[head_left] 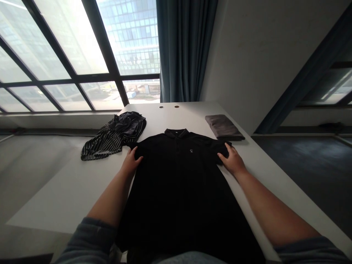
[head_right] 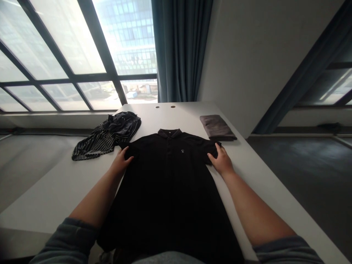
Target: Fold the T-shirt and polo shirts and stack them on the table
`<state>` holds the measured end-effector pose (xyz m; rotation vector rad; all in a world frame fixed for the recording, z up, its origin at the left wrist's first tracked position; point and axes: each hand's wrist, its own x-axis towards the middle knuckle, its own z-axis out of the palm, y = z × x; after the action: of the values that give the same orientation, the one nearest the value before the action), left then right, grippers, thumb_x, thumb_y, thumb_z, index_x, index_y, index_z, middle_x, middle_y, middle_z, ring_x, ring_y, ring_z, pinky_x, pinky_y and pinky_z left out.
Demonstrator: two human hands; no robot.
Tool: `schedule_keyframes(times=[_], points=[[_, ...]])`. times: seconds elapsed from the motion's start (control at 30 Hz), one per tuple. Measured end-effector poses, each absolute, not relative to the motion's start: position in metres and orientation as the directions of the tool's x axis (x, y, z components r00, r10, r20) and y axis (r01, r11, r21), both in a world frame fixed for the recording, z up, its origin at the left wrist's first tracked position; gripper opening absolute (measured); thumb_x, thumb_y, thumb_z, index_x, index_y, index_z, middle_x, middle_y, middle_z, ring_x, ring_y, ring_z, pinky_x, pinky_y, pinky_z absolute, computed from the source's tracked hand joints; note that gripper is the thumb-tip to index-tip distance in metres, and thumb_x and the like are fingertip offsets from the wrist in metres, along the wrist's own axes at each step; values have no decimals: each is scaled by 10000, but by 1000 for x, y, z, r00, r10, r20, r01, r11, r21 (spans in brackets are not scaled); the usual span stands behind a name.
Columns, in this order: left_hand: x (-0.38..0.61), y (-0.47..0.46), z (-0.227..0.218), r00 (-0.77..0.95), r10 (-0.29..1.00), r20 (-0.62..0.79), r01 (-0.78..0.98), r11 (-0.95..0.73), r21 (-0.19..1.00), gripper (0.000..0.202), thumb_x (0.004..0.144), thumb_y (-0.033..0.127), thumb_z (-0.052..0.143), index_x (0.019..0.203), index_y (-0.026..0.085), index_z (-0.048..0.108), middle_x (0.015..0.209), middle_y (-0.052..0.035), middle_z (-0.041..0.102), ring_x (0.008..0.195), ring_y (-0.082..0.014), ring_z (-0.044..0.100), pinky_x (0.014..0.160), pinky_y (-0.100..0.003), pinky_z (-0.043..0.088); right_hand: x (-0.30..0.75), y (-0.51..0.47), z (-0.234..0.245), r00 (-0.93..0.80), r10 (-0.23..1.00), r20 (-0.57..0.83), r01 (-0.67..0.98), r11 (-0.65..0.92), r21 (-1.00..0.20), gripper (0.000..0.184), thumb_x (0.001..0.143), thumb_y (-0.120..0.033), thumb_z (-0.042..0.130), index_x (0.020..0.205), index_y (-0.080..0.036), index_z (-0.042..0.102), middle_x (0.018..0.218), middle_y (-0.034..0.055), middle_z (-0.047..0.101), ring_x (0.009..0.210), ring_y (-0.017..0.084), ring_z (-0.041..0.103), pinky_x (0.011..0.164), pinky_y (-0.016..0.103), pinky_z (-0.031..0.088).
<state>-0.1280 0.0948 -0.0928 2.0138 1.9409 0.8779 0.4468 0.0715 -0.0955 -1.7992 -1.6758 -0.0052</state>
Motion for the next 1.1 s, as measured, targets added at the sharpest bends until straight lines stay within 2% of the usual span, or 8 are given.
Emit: schedule_keyframes(times=[0.13, 0.3, 0.43, 0.6, 0.7, 0.83, 0.97, 1.1], points=[[-127, 99, -92, -104, 948, 302, 822, -89, 563, 691, 939, 441, 639, 1557, 173, 486, 1485, -160, 585, 1403, -306, 561, 1221, -445, 427, 440, 71, -92, 180, 902, 394, 834, 72, -547, 719, 908, -460, 596, 1545, -132, 534, 1472, 177, 630, 1360, 331, 592, 1158, 447, 477], [-126, 112, -91, -263, 929, 262, 832, 80, 550, 612, 1001, 490, 523, 1508, 150, 558, 1434, -173, 652, 1360, -347, 600, 1161, -475, 465, 435, 75, -93, 248, 934, 256, 853, -86, -515, 558, 897, -396, 615, 1393, -156, 701, 1342, 178, 716, 1307, 364, 630, 1144, 485, 481], [-132, 119, -93, -268, 930, 253, 836, 94, 541, 597, 970, 486, 564, 1463, 153, 605, 1379, -172, 675, 1318, -356, 623, 1129, -481, 489, 437, 80, -94, 323, 921, 219, 743, -103, -662, 610, 892, -415, 651, 1449, -165, 659, 1368, 163, 713, 1258, 347, 672, 1112, 476, 509], [-141, 121, -100, -214, 920, 327, 808, -21, 588, 614, 885, 425, 657, 1432, 152, 610, 1369, -157, 630, 1267, -315, 638, 1123, -432, 511, 429, 85, -95, 396, 858, 328, 560, 57, -826, 712, 876, -448, 669, 1523, -170, 566, 1433, 134, 673, 1307, 305, 643, 1149, 463, 494], [-143, 120, -103, -193, 912, 362, 794, -72, 604, 660, 868, 441, 681, 1455, 157, 580, 1415, -160, 588, 1341, -319, 588, 1183, -442, 464, 422, 84, -96, 334, 859, 387, 629, 102, -771, 780, 842, -441, 697, 1550, -157, 530, 1477, 151, 626, 1366, 318, 595, 1197, 464, 449], [-142, 118, -105, -174, 914, 367, 808, -81, 584, 703, 865, 445, 691, 1486, 147, 548, 1477, -175, 548, 1499, -347, 436, 1272, -468, 352, 422, 84, -100, 303, 865, 400, 755, 38, -655, 763, 832, -380, 677, 1531, -103, 546, 1395, 205, 641, 1343, 364, 598, 1194, 491, 448], [-139, 115, -102, -161, 923, 350, 814, -76, 575, 750, 866, 449, 694, 1517, 115, 525, 1525, -204, 499, 1525, -364, 406, 1277, -462, 350, 426, 85, -105, 275, 870, 409, 801, 28, -598, 754, 826, -341, 660, 1534, -111, 542, 1356, 207, 647, 1325, 382, 604, 1177, 512, 465], [-136, 112, -100, -149, 930, 337, 820, -74, 568, 782, 855, 434, 716, 1544, 129, 505, 1567, -205, 471, 1542, -376, 383, 1278, -482, 349, 422, 86, -102, 195, 866, 461, 809, 123, -574, 769, 848, -338, 640, 1576, -138, 492, 1416, 197, 615, 1353, 366, 589, 1182, 509, 466]])
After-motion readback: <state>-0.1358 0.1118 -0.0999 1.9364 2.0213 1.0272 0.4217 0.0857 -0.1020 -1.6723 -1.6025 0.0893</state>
